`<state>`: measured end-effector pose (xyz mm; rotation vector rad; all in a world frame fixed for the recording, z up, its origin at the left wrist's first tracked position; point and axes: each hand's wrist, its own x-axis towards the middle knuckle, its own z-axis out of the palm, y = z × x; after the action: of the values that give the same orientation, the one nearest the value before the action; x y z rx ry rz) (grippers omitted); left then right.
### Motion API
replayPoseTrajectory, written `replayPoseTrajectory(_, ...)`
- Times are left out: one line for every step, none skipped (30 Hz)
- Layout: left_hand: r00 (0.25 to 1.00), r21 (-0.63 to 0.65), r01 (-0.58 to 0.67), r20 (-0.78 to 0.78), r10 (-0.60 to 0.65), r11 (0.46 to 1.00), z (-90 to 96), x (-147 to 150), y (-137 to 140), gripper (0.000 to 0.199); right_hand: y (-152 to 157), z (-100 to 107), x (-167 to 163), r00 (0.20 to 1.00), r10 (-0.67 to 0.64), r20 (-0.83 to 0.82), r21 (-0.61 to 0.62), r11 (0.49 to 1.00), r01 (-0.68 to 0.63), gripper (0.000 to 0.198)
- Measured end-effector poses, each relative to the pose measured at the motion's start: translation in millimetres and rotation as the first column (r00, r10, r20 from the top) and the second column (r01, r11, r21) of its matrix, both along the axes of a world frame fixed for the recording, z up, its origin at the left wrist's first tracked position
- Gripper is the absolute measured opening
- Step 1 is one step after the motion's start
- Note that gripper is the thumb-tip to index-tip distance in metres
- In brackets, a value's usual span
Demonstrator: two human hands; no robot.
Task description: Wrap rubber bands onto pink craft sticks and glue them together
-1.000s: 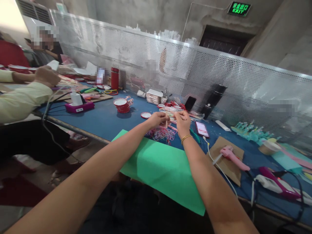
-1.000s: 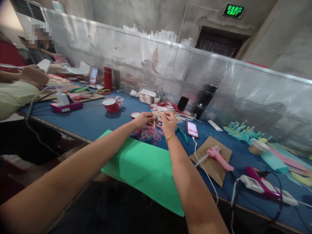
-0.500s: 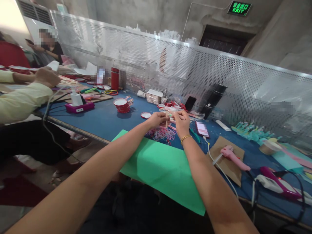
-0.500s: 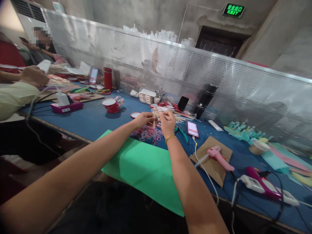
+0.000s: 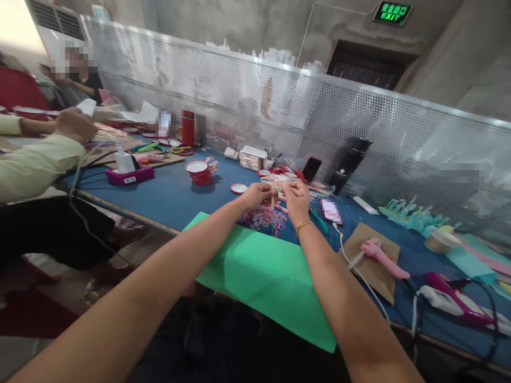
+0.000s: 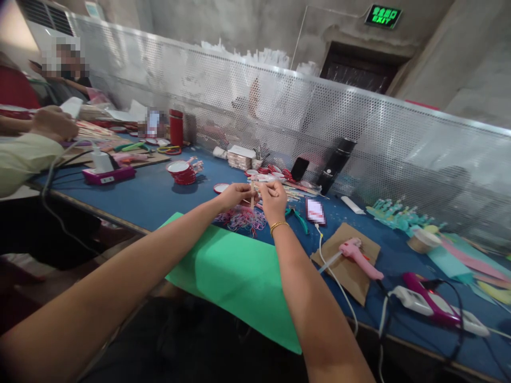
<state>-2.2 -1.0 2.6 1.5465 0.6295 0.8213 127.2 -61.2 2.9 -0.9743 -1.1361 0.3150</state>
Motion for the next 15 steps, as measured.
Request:
replayPoseTrajectory(1.0, 0.003, -0.002, 0.002, 0.002, 1.0, 0.1, -0.2, -0.1, 0.037, -0.1, 0.2, 0.3, 1.0, -0.002, -0.008, -0.007, 1.0, 0.002, 0.02)
replayPoseTrajectory(1.0, 0.006, -0.004, 0.006, 0.004, 1.0, 0.1, -0.4, -0.3, 0.037, -0.2, 0.5, 0.8, 1.0, -0.008, -0.02, -0.009, 1.0, 0.008, 0.02)
replayPoseTrajectory(1.0, 0.009, -0.007, 0.011, 0.007, 1.0, 0.0, -0.6, -0.3, 0.037, -0.3, 0.9, 1.4, 0.999, -0.016, -0.035, -0.007, 1.0, 0.016, 0.02)
replayPoseTrajectory(1.0, 0.01, -0.007, 0.014, 0.007, 1.0, -0.1, -0.6, -0.3, 0.037, -0.3, 1.2, 2.0, 0.999, -0.026, -0.047, -0.001, 1.0, 0.025, 0.02)
replayPoseTrajectory(1.0, 0.011, -0.005, 0.016, 0.005, 1.0, -0.3, -0.6, -0.3, 0.037, -0.1, 1.3, 2.4, 0.998, -0.033, -0.052, 0.007, 0.999, 0.033, 0.02)
replayPoseTrajectory(1.0, 0.01, -0.001, 0.016, 0.001, 1.0, -0.5, -0.5, -0.1, 0.037, 0.1, 1.2, 2.6, 0.998, -0.037, -0.052, 0.017, 0.999, 0.038, 0.02)
replayPoseTrajectory(1.0, 0.008, 0.004, 0.014, -0.004, 1.0, -0.7, -0.3, 0.1, 0.037, 0.5, 0.9, 2.3, 0.998, -0.035, -0.046, 0.024, 0.999, 0.036, 0.02)
replayPoseTrajectory(1.0, 0.006, 0.009, 0.012, -0.009, 1.0, -0.9, -0.2, 0.3, 0.037, 0.9, 0.4, 1.7, 0.999, -0.03, -0.036, 0.027, 0.999, 0.031, 0.02)
replayPoseTrajectory(1.0, 0.003, 0.011, 0.009, -0.011, 1.0, -1.1, 0.0, 0.5, 0.037, 1.3, -0.2, 0.9, 0.999, -0.023, -0.025, 0.026, 0.999, 0.024, 0.02)
replayPoseTrajectory(1.0, 0.001, 0.013, 0.007, -0.013, 1.0, -1.3, 0.1, 0.7, 0.037, 1.6, -0.7, 0.0, 1.0, -0.014, -0.013, 0.021, 1.0, 0.014, 0.021)
replayPoseTrajectory(1.0, -0.001, 0.013, 0.006, -0.013, 1.0, -1.4, 0.1, 0.8, 0.037, 1.8, -1.1, -0.7, 1.0, -0.003, -0.005, 0.012, 1.0, 0.004, 0.021)
replayPoseTrajectory(1.0, -0.002, 0.012, 0.006, -0.012, 1.0, -1.5, 0.0, 0.9, 0.037, 2.0, -1.4, -1.2, 1.0, 0.006, -0.003, 0.002, 1.0, -0.006, 0.021)
replayPoseTrajectory(1.0, -0.001, 0.012, 0.007, -0.012, 1.0, -1.5, -0.2, 0.8, 0.037, 2.1, -1.4, -1.3, 1.0, 0.011, -0.005, -0.007, 1.0, -0.011, 0.021)
replayPoseTrajectory(1.0, 0.001, 0.011, 0.011, -0.011, 1.0, -1.4, -0.4, 0.7, 0.037, 2.1, -1.3, -0.9, 1.0, 0.012, -0.011, -0.014, 1.0, -0.013, 0.021)
replayPoseTrajectory(1.0, 0.004, 0.009, 0.015, -0.009, 1.0, -1.4, -0.6, 0.6, 0.038, 2.2, -1.1, -0.1, 1.0, 0.011, -0.02, -0.018, 1.0, -0.012, 0.021)
